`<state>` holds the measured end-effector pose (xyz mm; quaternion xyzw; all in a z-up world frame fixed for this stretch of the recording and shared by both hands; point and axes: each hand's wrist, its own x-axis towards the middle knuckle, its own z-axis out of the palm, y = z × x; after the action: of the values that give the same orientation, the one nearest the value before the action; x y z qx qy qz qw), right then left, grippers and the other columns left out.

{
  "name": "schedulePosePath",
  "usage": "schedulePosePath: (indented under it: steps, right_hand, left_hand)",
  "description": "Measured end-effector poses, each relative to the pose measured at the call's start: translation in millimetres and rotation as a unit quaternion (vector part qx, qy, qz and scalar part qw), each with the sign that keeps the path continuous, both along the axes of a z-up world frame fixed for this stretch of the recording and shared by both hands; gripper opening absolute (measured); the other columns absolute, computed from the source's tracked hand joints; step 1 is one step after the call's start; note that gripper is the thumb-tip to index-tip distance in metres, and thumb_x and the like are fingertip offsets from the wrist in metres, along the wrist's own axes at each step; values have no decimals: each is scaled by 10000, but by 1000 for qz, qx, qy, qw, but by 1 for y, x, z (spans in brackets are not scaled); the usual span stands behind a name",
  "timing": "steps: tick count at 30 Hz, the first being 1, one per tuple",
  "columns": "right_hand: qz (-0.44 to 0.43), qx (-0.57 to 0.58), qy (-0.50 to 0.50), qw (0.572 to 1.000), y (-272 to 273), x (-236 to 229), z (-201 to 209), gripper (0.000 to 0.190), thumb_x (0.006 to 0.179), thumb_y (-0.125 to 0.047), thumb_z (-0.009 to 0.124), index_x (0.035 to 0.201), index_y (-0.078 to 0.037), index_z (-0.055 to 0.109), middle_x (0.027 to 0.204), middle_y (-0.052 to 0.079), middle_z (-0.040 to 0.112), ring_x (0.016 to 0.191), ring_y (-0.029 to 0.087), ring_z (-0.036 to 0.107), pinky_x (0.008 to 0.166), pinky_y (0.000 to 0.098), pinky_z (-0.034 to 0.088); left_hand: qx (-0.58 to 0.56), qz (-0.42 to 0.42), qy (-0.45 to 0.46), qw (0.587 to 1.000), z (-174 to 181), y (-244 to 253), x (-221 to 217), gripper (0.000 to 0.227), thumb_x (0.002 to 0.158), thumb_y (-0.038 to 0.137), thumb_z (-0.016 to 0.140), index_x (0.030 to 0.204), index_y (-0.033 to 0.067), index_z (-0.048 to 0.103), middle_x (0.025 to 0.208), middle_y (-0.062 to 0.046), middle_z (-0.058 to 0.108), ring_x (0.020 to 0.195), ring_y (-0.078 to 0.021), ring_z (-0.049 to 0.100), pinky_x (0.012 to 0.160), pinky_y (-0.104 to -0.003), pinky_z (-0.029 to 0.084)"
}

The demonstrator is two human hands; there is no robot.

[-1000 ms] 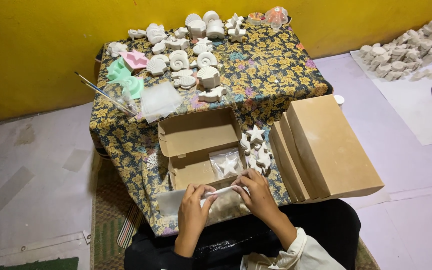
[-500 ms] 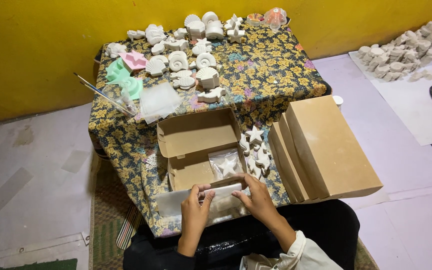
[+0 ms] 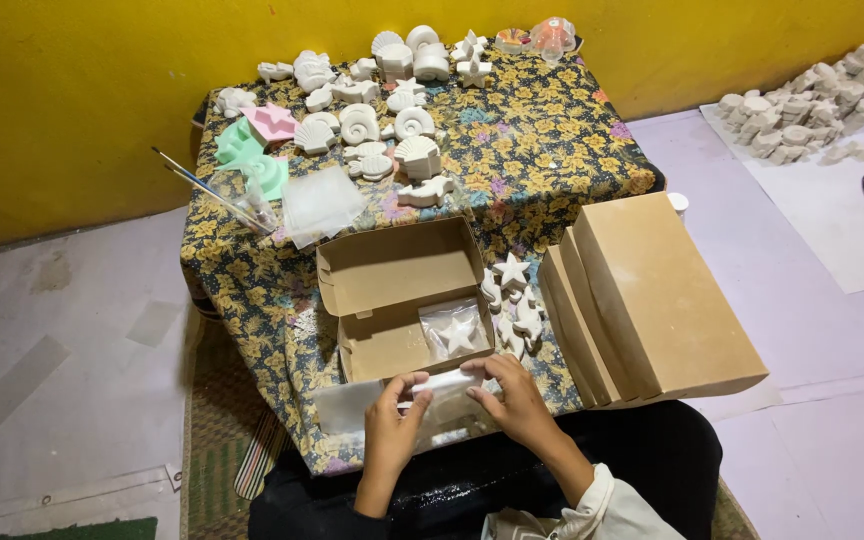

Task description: The person places small white molded soaps into plastic bags, packs the bags into a cardboard box, and then sorts through additional unpackaged soaps on a table.

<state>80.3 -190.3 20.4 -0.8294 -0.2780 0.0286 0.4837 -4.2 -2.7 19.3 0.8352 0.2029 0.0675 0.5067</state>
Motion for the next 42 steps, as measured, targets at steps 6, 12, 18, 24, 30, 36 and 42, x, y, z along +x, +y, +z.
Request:
schedulePosePath:
  steps: [6,12,18,24,30,36,42]
  right_hand:
    - [-22,-7,-109,994,1,-5,-5,190,741,-11,755,920,-71,742,861,16,685,816,186,589,774,324,498]
    - [10,28,-39,999,7,6,2,23,841,-86,701,840,-105,714,1029,85,763,855,196,718,787,296,627]
    - [30,62,-17,997,48,44,49,81,941,-198,685,977,-128,703,741,133,720,697,362,718,664,436,561]
    - [37,16,15,999,101,93,0,70,927,-156,685,956,-95,668,789,182,714,809,451,713,710,498,557]
    - [93,-138,65,984,100,106,-19,94,886,-138,679,953,-72,679,853,217,746,922,472,710,796,551,546]
    - [103,-203,30,973,105,118,-24,109,797,-92,716,906,-98,711,800,163,766,877,387,754,773,463,599]
    - [82,-194,18,977,114,138,-66,357,766,-67,719,1111,-134,658,1033,182,746,1007,421,722,856,522,585]
  left_hand:
    - [146,-4,-39,989,0,-5,-2,154,824,239,759,953,156,771,783,14,742,622,-129,591,584,-280,487]
    - [105,-13,-36,994,-36,13,7,174,902,337,663,892,169,711,962,-4,615,819,-184,683,724,-275,641]
    - [-18,23,-102,994,41,38,41,214,1001,326,627,1025,124,693,852,-143,750,745,-310,730,734,-413,598]
    - [62,46,-9,997,9,90,80,145,970,373,651,1053,260,689,883,-164,777,794,-387,756,738,-462,587]
    - [150,-64,135,977,-21,100,92,131,922,282,684,1042,229,682,984,-177,773,1016,-394,731,867,-498,576]
    - [170,-112,128,971,-47,107,113,141,896,138,695,1026,102,653,953,-238,754,1001,-431,729,848,-502,571]
    - [221,-89,60,969,-70,101,111,313,867,122,734,1137,91,578,1031,-224,712,1011,-451,710,843,-540,582]
